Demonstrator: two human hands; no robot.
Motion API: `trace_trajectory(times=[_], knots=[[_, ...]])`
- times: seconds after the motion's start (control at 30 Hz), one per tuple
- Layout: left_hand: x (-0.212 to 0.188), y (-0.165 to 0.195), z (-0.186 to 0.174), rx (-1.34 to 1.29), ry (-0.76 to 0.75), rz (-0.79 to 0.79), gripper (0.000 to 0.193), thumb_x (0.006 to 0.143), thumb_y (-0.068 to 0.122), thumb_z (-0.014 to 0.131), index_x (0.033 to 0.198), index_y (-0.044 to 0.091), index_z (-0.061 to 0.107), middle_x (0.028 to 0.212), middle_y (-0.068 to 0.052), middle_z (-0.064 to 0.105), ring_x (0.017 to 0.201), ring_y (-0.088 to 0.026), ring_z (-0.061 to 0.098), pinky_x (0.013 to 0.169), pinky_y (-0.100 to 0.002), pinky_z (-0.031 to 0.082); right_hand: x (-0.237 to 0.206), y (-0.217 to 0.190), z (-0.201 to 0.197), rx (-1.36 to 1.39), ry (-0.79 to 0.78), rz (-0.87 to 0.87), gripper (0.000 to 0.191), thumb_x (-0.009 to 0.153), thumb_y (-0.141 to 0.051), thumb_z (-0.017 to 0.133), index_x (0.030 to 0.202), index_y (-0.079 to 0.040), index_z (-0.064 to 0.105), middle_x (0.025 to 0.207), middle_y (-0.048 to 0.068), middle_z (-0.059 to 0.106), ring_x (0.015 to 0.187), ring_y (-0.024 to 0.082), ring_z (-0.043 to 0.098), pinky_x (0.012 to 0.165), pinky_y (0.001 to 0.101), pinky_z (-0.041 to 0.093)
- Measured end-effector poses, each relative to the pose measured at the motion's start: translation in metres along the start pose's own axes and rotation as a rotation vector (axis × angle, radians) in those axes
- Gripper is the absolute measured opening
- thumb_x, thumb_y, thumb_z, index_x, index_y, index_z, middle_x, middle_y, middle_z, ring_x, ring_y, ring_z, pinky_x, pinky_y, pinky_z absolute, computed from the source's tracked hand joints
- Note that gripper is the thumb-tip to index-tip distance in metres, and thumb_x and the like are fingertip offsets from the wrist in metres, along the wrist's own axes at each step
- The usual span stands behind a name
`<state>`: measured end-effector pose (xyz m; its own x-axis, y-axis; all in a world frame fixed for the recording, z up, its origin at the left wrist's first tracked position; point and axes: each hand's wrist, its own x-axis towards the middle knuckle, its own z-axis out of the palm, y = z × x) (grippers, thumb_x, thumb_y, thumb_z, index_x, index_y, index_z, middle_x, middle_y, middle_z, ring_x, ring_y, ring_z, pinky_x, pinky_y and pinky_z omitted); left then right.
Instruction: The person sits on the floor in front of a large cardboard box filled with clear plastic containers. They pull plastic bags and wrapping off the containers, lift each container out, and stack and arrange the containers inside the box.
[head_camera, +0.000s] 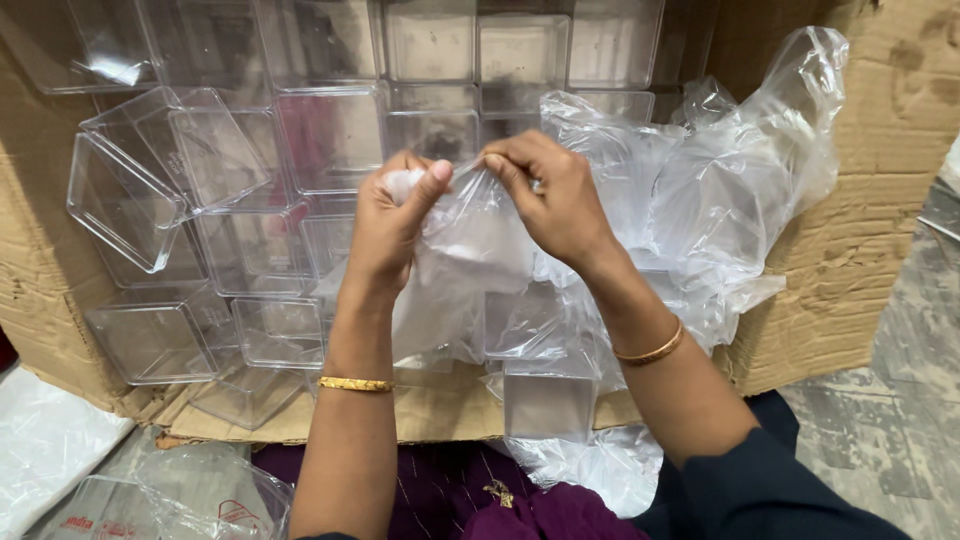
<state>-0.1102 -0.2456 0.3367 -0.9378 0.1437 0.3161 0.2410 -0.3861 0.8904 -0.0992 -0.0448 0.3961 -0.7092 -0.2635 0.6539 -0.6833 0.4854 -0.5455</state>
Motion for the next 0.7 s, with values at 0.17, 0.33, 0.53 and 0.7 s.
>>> trace_trajectory(times=[0.17, 0.33, 0.53, 0.7], knots=[[0.001, -0.001, -0.009, -0.024, -0.225, -0.114, 0.035, 0.104, 0.04, 0.065, 0.1, 0.006, 0.07, 0.089, 0.002, 0.066, 0.076, -0.005, 0.052, 0.067, -0.02, 0.042, -0.006, 0.032, 0.008, 0.996, -0.186, 0.416, 0.026, 0.106, -0.027, 0.064, 0.102, -0.004, 0.073, 0.076, -0.001, 0.062, 0.066, 0.005, 0.054, 0.065, 0.0213, 0.045], [0.008, 0.014, -0.044, -0.305, -0.221, -0.071, 0.037, 0.097, 0.044, 0.07, 0.094, 0.008, 0.066, 0.09, -0.005, 0.071, 0.08, -0.012, 0.066, 0.073, -0.027, 0.057, -0.01, 0.065, 0.002, 1.417, -0.303, 0.462, 0.023, 0.105, -0.023, 0.065, 0.094, -0.004, 0.073, 0.08, 0.009, 0.071, 0.069, 0.011, 0.066, 0.062, 0.0226, 0.053], [0.055, 0.016, -0.078, 0.307, -0.024, 0.0, 0.028, 0.098, 0.021, 0.082, 0.095, 0.006, 0.059, 0.087, -0.006, 0.065, 0.077, -0.016, 0.062, 0.069, -0.032, 0.052, 0.036, 0.092, 0.009, 1.261, -0.043, 0.285, 0.01, 0.099, -0.004, 0.062, 0.104, 0.0, 0.07, 0.081, 0.009, 0.064, 0.073, 0.016, 0.06, 0.065, 0.0281, 0.049], [0.054, 0.016, -0.068, 1.167, 0.149, 0.358, 0.032, 0.092, 0.008, 0.075, 0.122, 0.009, 0.063, 0.109, -0.017, 0.074, 0.091, -0.04, 0.071, 0.075, -0.048, 0.054, 0.056, 0.108, 0.048, -0.138, 0.011, 0.175, 0.029, 0.097, -0.009, 0.059, 0.121, -0.002, 0.074, 0.099, 0.016, 0.068, 0.092, 0.03, 0.069, 0.088, 0.0457, 0.057]])
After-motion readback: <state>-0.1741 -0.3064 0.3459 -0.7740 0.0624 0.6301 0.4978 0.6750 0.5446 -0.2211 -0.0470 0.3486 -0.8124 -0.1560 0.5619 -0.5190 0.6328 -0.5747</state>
